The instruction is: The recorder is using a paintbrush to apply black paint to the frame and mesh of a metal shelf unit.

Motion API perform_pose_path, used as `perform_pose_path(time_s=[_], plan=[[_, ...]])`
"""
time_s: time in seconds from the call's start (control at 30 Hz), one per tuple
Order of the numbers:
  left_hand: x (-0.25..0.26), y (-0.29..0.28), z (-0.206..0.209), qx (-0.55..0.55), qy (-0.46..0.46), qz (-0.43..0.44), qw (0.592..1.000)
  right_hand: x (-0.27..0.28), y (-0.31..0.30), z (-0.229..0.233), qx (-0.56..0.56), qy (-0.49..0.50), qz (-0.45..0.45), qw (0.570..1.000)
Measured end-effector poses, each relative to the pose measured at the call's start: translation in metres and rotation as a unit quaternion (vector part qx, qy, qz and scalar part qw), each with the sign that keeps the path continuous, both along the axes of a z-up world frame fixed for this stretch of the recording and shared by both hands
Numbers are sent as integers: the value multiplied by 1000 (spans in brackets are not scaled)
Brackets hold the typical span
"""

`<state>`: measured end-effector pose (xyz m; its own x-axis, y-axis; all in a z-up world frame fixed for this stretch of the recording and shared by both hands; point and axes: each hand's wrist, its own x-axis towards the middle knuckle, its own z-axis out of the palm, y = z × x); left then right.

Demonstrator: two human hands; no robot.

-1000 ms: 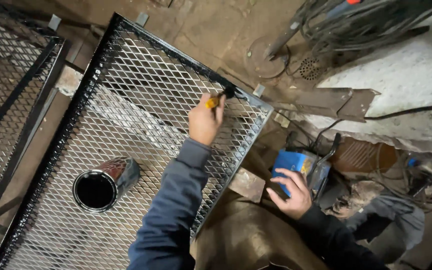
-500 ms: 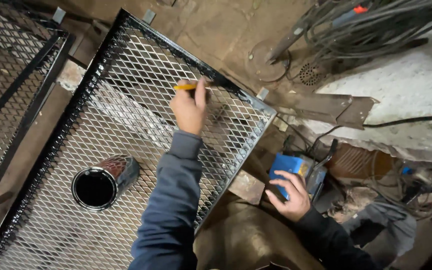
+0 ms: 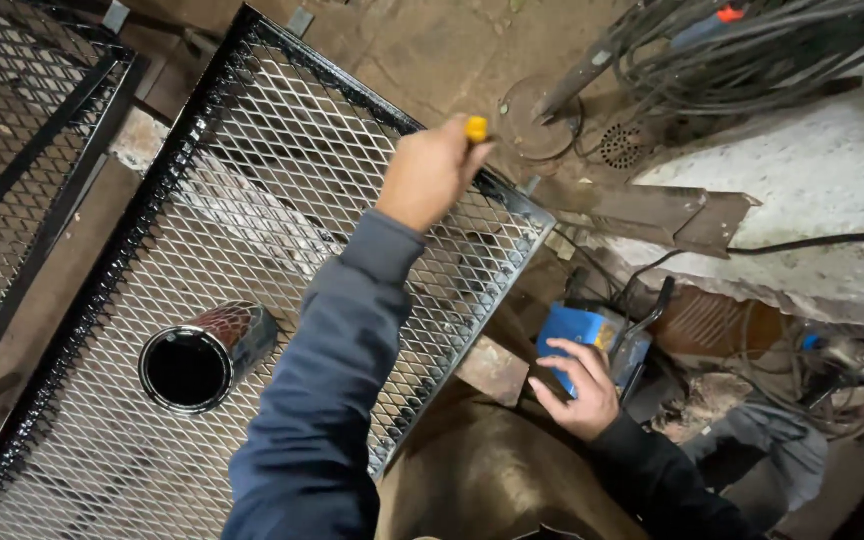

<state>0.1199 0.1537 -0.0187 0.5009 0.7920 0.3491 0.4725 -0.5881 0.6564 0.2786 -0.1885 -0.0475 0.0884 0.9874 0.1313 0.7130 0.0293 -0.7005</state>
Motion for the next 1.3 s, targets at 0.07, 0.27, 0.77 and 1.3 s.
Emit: perform_pose_path(time_s=[0.07,0.27,0.77,1.3], plan=[[15,2,-16,-6,65,-71,995,0,-4,-2,-3,-4,-9,1000],[23,18,-19,7,114,-108,988,3,-7,-4,3,-3,-19,1000],[-6,14,5,-19,61,-48,997,2,-8,0,7,-8,-18,1000],[-39,-57,-43,-16,-69,159,985,0,-12,-9,1,-7,-12,1000]])
